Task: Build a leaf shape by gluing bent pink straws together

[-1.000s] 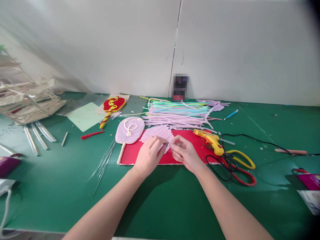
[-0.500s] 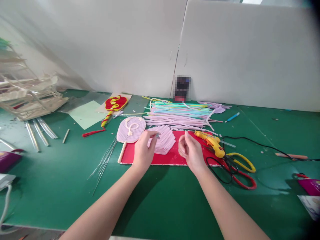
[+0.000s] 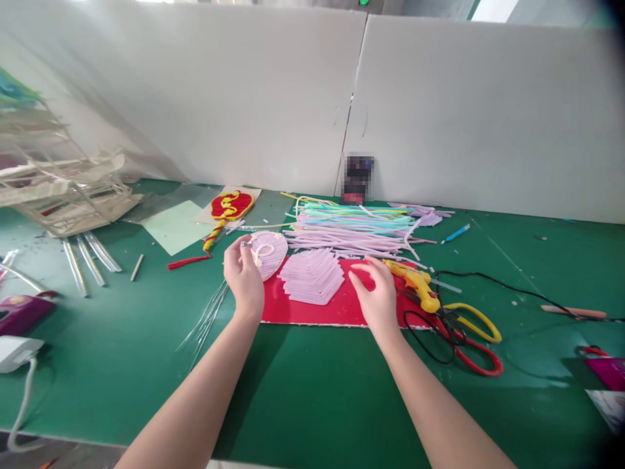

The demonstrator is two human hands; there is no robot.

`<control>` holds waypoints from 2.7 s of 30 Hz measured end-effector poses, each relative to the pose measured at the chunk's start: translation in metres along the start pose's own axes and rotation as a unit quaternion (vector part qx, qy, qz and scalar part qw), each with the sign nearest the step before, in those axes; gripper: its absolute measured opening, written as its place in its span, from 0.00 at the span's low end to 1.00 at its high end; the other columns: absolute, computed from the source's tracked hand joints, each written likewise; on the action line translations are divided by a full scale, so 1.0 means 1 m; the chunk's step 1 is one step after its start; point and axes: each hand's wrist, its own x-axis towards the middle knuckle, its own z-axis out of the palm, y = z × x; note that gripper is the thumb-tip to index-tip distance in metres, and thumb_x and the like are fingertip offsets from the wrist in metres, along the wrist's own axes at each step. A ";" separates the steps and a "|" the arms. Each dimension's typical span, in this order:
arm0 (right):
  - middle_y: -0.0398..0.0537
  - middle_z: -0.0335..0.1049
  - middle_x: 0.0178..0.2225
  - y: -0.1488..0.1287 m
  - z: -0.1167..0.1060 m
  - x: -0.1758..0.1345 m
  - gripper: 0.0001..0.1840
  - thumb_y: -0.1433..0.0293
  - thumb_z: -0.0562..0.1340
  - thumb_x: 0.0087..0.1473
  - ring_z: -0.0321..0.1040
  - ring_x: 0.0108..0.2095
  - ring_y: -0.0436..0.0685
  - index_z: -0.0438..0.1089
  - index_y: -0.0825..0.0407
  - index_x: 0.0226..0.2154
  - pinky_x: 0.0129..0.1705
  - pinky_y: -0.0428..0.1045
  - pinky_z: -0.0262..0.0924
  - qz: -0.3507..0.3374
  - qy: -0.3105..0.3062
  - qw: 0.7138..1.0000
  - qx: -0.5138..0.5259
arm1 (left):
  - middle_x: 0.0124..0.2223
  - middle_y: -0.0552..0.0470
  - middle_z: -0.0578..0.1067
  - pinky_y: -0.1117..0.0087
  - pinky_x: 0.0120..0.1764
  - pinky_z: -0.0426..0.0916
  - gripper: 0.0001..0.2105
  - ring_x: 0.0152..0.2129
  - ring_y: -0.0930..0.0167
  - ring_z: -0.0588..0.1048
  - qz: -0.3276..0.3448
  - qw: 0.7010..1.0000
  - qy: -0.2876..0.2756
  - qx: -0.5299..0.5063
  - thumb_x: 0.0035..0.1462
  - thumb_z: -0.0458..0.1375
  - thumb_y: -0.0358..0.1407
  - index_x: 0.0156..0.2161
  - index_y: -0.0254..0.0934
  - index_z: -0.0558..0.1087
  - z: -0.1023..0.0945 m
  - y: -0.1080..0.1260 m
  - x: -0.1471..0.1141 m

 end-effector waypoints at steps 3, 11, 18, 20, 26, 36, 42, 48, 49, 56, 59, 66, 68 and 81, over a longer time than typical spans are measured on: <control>0.52 0.73 0.38 -0.001 -0.001 0.000 0.12 0.60 0.60 0.54 0.69 0.42 0.59 0.70 0.50 0.28 0.49 0.55 0.60 0.011 -0.002 1.000 0.010 | 0.43 0.48 0.73 0.69 0.44 0.66 0.13 0.43 0.69 0.71 0.027 0.998 0.023 0.046 0.61 0.50 0.40 0.33 0.37 0.74 -0.003 -0.001 0.004; 0.46 0.76 0.26 -0.003 -0.001 -0.001 0.15 0.56 0.61 0.51 0.72 0.30 0.56 0.70 0.51 0.27 0.38 0.49 0.61 0.103 -0.063 0.992 0.030 | 0.47 0.49 0.70 0.63 0.49 0.63 0.07 0.47 0.66 0.69 0.024 0.997 0.038 0.062 0.49 0.62 0.35 0.34 0.38 0.71 -0.004 -0.007 0.008; 0.44 0.71 0.19 -0.011 -0.006 -0.003 0.23 0.53 0.51 0.59 0.68 0.23 0.53 0.68 0.50 0.24 0.32 0.47 0.58 0.130 -0.071 0.988 0.036 | 0.28 0.54 0.73 0.71 0.37 0.65 0.16 0.29 0.71 0.72 -0.023 0.999 -0.027 0.007 0.61 0.48 0.41 0.26 0.37 0.69 0.000 0.004 -0.001; 0.44 0.71 0.19 -0.011 -0.006 -0.004 0.23 0.52 0.51 0.59 0.68 0.23 0.53 0.67 0.50 0.23 0.31 0.46 0.58 0.133 -0.073 0.987 0.044 | 0.27 0.54 0.72 0.73 0.35 0.65 0.15 0.28 0.72 0.71 -0.007 0.998 -0.056 0.004 0.61 0.49 0.41 0.25 0.37 0.67 0.001 0.008 -0.004; 0.44 0.71 0.20 -0.013 -0.006 -0.004 0.23 0.52 0.52 0.59 0.68 0.24 0.53 0.67 0.50 0.23 0.31 0.46 0.59 0.133 -0.079 0.987 0.044 | 0.23 0.59 0.64 0.73 0.29 0.65 0.11 0.20 0.76 0.67 0.014 0.996 0.063 -0.054 0.62 0.47 0.39 0.29 0.38 0.61 -0.006 0.009 0.010; 0.56 0.70 0.41 0.009 0.002 -0.005 0.15 0.62 0.54 0.58 0.65 0.46 0.61 0.72 0.54 0.39 0.49 0.57 0.59 -0.051 -0.029 0.995 -0.084 | 0.52 0.43 0.69 0.53 0.57 0.57 0.10 0.53 0.61 0.66 0.137 0.952 -0.166 0.216 0.56 0.51 0.29 0.43 0.38 0.70 0.002 -0.001 -0.006; 0.57 0.68 0.48 0.018 0.008 -0.011 0.15 0.65 0.53 0.59 0.63 0.50 0.63 0.73 0.52 0.41 0.53 0.61 0.58 -0.066 -0.068 0.988 -0.122 | 0.57 0.39 0.66 0.46 0.61 0.43 0.13 0.58 0.56 0.60 0.224 0.855 -0.270 0.382 0.60 0.49 0.34 0.48 0.35 0.70 0.012 -0.006 -0.029; 0.60 0.64 0.53 0.014 0.009 -0.014 0.16 0.65 0.53 0.59 0.57 0.56 0.66 0.74 0.54 0.39 0.56 0.64 0.55 -0.072 -0.079 0.984 -0.141 | 0.61 0.36 0.62 0.48 0.61 0.43 0.19 0.60 0.56 0.57 0.254 0.814 -0.294 0.433 0.59 0.50 0.35 0.55 0.31 0.65 0.013 -0.008 -0.034; 0.61 0.63 0.54 0.014 0.009 -0.014 0.16 0.65 0.54 0.58 0.56 0.57 0.66 0.74 0.54 0.39 0.57 0.63 0.55 -0.070 -0.082 0.985 -0.137 | 0.61 0.36 0.62 0.49 0.61 0.43 0.19 0.60 0.56 0.58 0.256 0.812 -0.294 0.434 0.60 0.50 0.35 0.55 0.32 0.65 0.014 -0.008 -0.035; 0.57 0.68 0.51 0.015 0.010 -0.011 0.14 0.63 0.55 0.57 0.62 0.54 0.64 0.74 0.51 0.34 0.57 0.63 0.55 -0.019 -0.110 0.993 -0.050 | 0.56 0.40 0.69 0.47 0.61 0.40 0.17 0.55 0.59 0.65 0.264 0.823 -0.301 0.404 0.61 0.46 0.34 0.54 0.36 0.66 0.012 -0.012 -0.036; 0.55 0.73 0.46 0.009 0.008 -0.008 0.13 0.63 0.54 0.56 0.67 0.50 0.62 0.73 0.50 0.33 0.56 0.62 0.55 0.009 -0.125 0.992 -0.018 | 0.54 0.41 0.71 0.48 0.61 0.40 0.16 0.55 0.60 0.65 0.258 0.823 -0.301 0.407 0.61 0.46 0.33 0.54 0.37 0.65 0.009 -0.012 -0.032; 0.49 0.77 0.35 -0.006 0.000 -0.007 0.10 0.64 0.55 0.55 0.73 0.38 0.60 0.70 0.48 0.32 0.49 0.60 0.61 0.034 -0.133 0.991 0.001 | 0.51 0.42 0.74 0.49 0.62 0.39 0.17 0.55 0.62 0.66 0.257 0.819 -0.329 0.394 0.60 0.45 0.30 0.53 0.37 0.67 0.006 -0.008 -0.027; 0.48 0.77 0.33 -0.006 -0.001 -0.007 0.10 0.63 0.53 0.56 0.74 0.37 0.59 0.69 0.48 0.33 0.45 0.56 0.65 0.048 -0.131 0.990 0.016 | 0.51 0.43 0.74 0.50 0.62 0.39 0.19 0.54 0.64 0.67 0.248 0.823 -0.341 0.382 0.59 0.43 0.28 0.53 0.37 0.67 0.006 -0.008 -0.027; 0.53 0.70 0.43 -0.007 0.002 -0.010 0.10 0.65 0.58 0.55 0.67 0.46 0.61 0.71 0.49 0.39 0.50 0.57 0.62 -0.090 -0.141 0.985 -0.050 | 0.48 0.39 0.73 0.51 0.52 0.62 0.14 0.48 0.57 0.70 0.152 0.903 -0.219 0.337 0.58 0.47 0.33 0.46 0.36 0.69 -0.005 -0.002 -0.003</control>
